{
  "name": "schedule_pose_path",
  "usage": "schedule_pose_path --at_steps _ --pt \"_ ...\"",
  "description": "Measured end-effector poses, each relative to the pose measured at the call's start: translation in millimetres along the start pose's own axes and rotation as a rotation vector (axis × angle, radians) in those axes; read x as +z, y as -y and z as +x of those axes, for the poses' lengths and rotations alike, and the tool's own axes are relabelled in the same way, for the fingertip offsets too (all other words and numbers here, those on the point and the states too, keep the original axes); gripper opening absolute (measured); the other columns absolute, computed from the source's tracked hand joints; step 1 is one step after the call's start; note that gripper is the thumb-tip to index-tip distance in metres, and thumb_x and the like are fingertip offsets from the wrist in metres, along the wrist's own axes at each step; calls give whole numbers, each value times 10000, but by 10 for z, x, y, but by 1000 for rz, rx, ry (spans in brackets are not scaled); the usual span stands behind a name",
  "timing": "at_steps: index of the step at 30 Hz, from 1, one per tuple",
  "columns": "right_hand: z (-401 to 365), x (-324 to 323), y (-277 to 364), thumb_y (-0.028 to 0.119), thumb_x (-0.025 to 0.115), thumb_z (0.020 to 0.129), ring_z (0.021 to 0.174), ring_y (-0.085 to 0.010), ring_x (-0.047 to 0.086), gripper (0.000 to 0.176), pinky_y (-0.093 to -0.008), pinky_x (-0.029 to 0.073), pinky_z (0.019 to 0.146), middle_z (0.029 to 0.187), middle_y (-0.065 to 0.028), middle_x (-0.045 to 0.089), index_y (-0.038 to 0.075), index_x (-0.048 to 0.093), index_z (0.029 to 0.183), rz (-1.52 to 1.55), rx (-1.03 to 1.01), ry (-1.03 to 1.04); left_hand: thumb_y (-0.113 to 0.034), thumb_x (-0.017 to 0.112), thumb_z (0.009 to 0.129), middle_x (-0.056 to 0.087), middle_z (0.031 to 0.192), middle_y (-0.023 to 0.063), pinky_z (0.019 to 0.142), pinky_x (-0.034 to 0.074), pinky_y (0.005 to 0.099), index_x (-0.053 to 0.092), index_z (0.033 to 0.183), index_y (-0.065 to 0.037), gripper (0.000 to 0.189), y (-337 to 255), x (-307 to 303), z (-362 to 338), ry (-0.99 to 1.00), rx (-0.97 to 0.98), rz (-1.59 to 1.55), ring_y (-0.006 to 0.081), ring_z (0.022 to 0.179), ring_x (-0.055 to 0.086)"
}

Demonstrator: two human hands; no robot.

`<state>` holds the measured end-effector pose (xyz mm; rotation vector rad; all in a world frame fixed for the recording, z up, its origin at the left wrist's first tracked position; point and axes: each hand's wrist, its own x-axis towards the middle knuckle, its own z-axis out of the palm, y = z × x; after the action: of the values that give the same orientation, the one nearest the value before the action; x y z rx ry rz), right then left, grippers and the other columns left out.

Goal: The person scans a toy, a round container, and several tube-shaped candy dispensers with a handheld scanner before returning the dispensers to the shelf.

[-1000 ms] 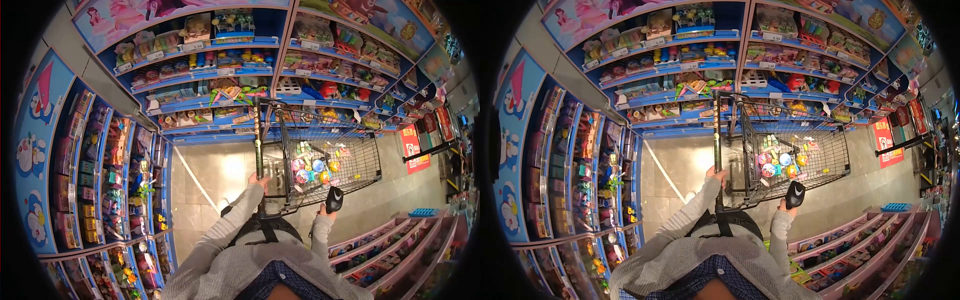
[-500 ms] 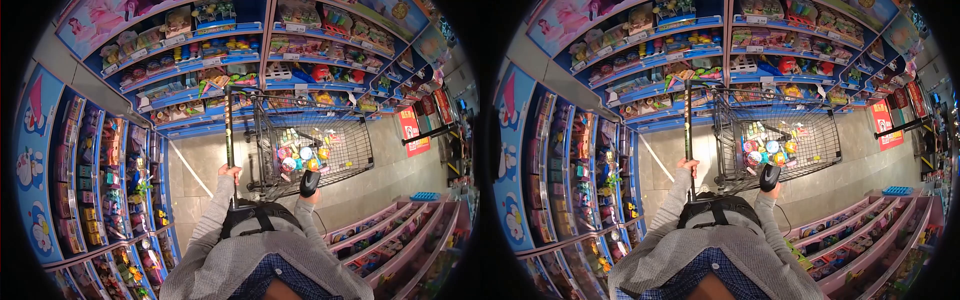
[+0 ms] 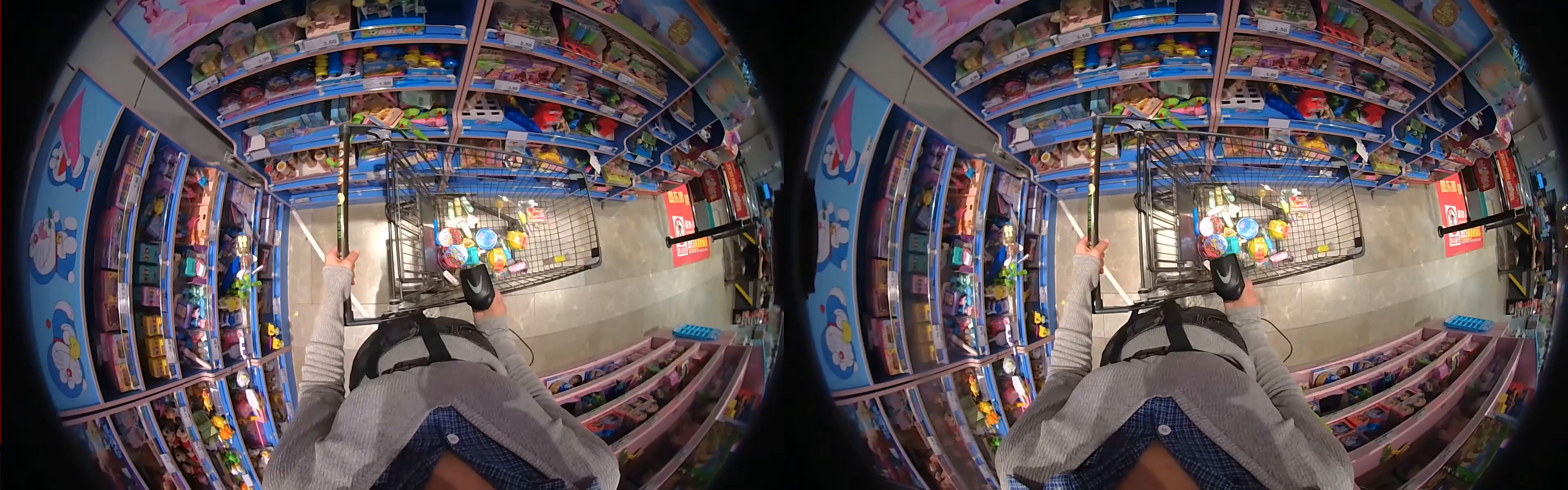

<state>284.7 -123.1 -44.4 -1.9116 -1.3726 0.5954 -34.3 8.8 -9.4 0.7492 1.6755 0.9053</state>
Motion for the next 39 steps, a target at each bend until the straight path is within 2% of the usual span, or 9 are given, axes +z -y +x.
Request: schedule_pose_path --at_steps 7,12,24,28,29,30,33,36,39 --pt "165 178 164 139 608 638 797 -345 528 313 -370 438 660 860 -156 518 66 496 921 -62 -27 267 -112 611 685 434 461 22 310 321 296 470 791 -37 192 -85 -445 249 -104 40 133 132 330 390" --pt "274 366 352 133 588 621 762 -363 514 344 -403 433 631 864 -136 497 84 466 939 -111 -318 330 -93 599 675 467 522 35 334 350 297 496 861 -27 224 -72 -718 468 -139 22 227 146 382 433" --pt "428 618 789 116 604 610 786 -370 498 355 -395 421 655 840 -153 481 62 464 933 -113 -183 434 -133 600 688 421 466 30 302 340 312 499 885 -40 240 -127 -1083 771 -214 77 330 155 333 414" --pt "476 616 601 129 610 623 758 -344 534 324 -358 432 657 807 -159 533 46 491 912 -17 -257 296 -153 617 660 508 553 83 431 425 330 521 894 -21 286 -86 -1126 765 -302 241 522 198 442 503" --pt "477 569 532 127 616 620 759 -330 540 341 -350 431 666 810 -161 537 40 493 926 39 -249 225 -156 623 644 575 699 133 587 452 325 521 955 -5 361 -164 -1106 668 -312 166 535 231 607 564" --pt "484 476 496 90 612 624 758 -296 544 325 -329 426 672 810 -158 543 24 500 922 -27 -108 185 -156 623 644 575 699 133 587 452 325 521 955 -5 361 -180 -1093 643 -310 160 537 231 607 564" --pt "650 291 289 33 588 637 739 -274 547 295 -315 428 663 797 -142 556 20 512 922 -8 -24 -106 -145 609 644 589 851 169 712 433 320 509 1010 20 414 -90 -1117 723 -395 136 614 255 765 573" --pt "859 21 24 15 564 661 757 -262 558 288 -310 428 679 810 -148 574 28 522 947 -76 86 -254 -173 616 658 577 876 197 719 442 352 474 1068 4 469 -131 -1153 669 -297 145 545 302 811 569" --pt "1085 -206 -216 30 582 615 775 -339 530 325 -362 422 691 820 -166 545 27 508 931 -38 85 -275 -158 605 661 568 913 208 745 433 352 481 1063 7 452 -232 -1098 575 -401 85 684 312 856 555"
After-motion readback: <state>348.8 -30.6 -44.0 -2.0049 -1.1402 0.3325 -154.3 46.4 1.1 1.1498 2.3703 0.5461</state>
